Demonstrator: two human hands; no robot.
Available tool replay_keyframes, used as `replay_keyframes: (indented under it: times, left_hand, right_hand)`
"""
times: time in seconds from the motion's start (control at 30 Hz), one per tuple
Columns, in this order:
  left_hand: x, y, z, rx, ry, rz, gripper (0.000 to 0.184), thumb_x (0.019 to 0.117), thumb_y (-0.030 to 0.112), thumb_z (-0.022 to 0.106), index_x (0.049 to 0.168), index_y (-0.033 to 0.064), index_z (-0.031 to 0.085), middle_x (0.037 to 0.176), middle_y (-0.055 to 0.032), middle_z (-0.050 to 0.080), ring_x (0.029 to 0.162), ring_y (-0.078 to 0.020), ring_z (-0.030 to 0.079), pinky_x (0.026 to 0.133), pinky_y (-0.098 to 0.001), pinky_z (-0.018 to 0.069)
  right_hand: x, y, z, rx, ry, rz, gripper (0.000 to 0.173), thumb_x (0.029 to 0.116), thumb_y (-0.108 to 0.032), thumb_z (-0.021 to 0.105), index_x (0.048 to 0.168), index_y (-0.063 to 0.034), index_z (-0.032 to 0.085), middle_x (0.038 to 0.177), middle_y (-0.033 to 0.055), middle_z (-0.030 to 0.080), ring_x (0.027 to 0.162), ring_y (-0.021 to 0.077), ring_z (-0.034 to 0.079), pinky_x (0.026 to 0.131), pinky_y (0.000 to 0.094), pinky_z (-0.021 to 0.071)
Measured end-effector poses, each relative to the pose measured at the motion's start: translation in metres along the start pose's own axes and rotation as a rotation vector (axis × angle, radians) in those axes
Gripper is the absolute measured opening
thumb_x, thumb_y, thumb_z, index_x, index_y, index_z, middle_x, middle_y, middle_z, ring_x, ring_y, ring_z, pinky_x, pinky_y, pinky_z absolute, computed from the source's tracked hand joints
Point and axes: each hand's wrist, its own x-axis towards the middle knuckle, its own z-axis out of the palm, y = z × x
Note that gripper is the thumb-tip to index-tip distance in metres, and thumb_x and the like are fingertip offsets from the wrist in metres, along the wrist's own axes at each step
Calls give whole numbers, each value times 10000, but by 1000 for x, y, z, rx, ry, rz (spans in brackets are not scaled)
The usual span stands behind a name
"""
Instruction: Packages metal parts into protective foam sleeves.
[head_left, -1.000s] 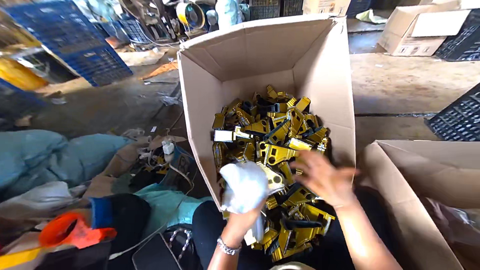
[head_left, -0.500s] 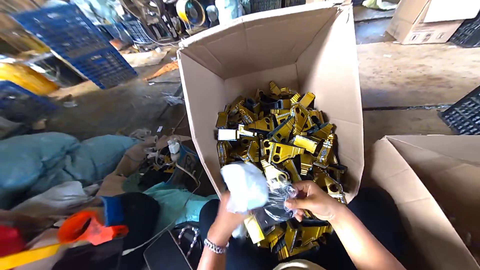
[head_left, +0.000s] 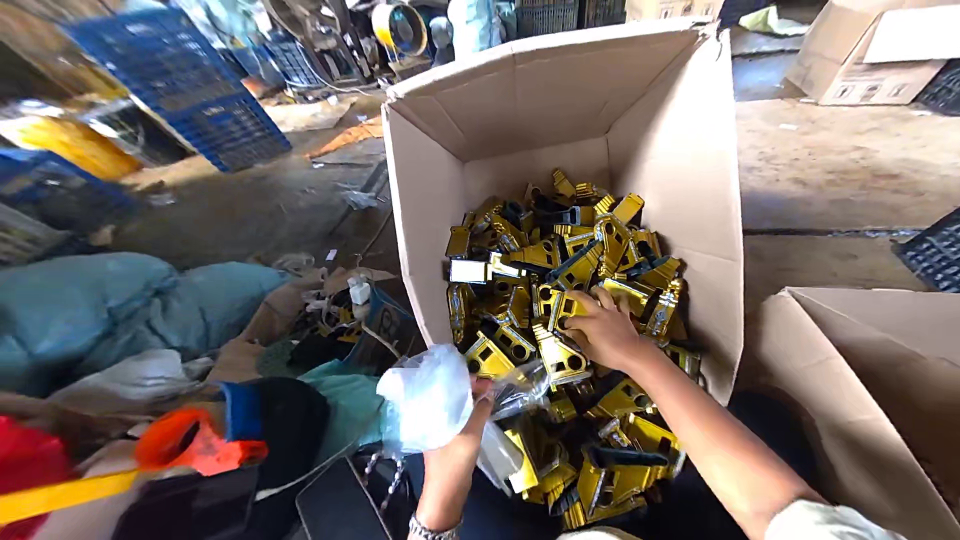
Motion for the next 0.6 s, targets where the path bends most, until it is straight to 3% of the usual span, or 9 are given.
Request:
replay_keyframes:
  times: [0.03, 0.07, 0.2, 0.23, 0.3, 0.37, 0.4, 0.5, 0.6]
  left_hand:
    - [2, 4, 3, -38, 29, -1, 322, 796, 12, 723, 1097, -53, 631, 946, 6, 727, 921, -48, 696, 866, -240, 581]
    - [3, 5, 4, -63, 57, 4, 339, 804, 34, 740, 1110, -53, 626, 959, -3, 719, 933, -54, 689, 881, -244, 577]
    - [5, 1, -1, 24, 64, 70, 534, 790, 87, 818, 1209, -131, 570, 1070, -98, 703, 1013, -81, 679, 933, -267, 569]
    - [6, -2, -3, 97, 30, 97, 582, 788, 112, 830, 1227, -157, 559, 1100, -134, 699, 1045, -92, 673, 959, -275, 556]
    - [11, -9, 1, 231, -36, 198, 587, 763, 163, 848, 1173, -170, 593, 1072, -168, 716, 1030, -107, 691, 957, -286, 558]
    - [16, -9, 10, 301, -99, 351, 575, 727, 175, 858, 1095, -194, 615, 1009, -197, 728, 980, -121, 709, 927, -286, 563]
    - [19, -7, 16, 303, -133, 404, 576, 713, 179, 847, 1078, -200, 613, 994, -196, 726, 973, -107, 702, 921, -266, 554]
    - [17, 4, 39, 128, -240, 274, 541, 754, 147, 852, 1130, -160, 613, 1045, -127, 729, 1009, -53, 688, 944, -234, 555]
    - [10, 30, 64, -162, -234, -58, 439, 798, 62, 808, 1167, -64, 606, 1030, -67, 717, 996, -111, 691, 931, -293, 578]
  right_hand:
    - [14, 6, 5, -119, -67, 6, 359, 1058, -261, 533, 1357, -113, 667, 1702, 159, 174, 1544, 506, 50, 1161, 773, 19]
    - [23, 11, 11, -186, -99, -5, 365, 1054, -245, 546, 1383, -124, 647, 1710, 179, 106, 1534, 538, 36, 1153, 790, 28]
    - [8, 23, 8, 61, 240, -58, 308, 1050, -200, 531, 1266, -79, 713, 1615, 247, 332, 1416, 539, 364, 1109, 699, 324]
    - [-3, 23, 4, 279, 380, -47, 344, 1053, -218, 512, 1252, -9, 699, 1584, 256, 378, 1424, 485, 389, 1137, 625, 354]
    - [-35, 14, -14, 796, 476, 17, 547, 1048, -334, 496, 1407, 78, 470, 1521, 215, 423, 1390, 269, 447, 1118, 431, 417]
    - [-67, 4, -28, 1045, 471, -33, 789, 894, -359, 688, 1480, -14, 290, 1281, 88, 549, 1089, 121, 633, 880, 324, 587]
    - [-78, 0, -32, 1084, 445, -143, 798, 819, -303, 797, 1416, -23, 348, 1175, 45, 641, 979, 109, 697, 798, 316, 634]
    - [-94, -13, -37, 831, 96, -286, 750, 833, -278, 820, 1420, 12, 453, 1261, 74, 659, 1093, 70, 659, 947, 260, 564]
    - [-81, -31, -7, 447, 302, -170, 496, 892, -194, 746, 1304, 34, 590, 1175, 171, 694, 1066, 216, 691, 933, 396, 567]
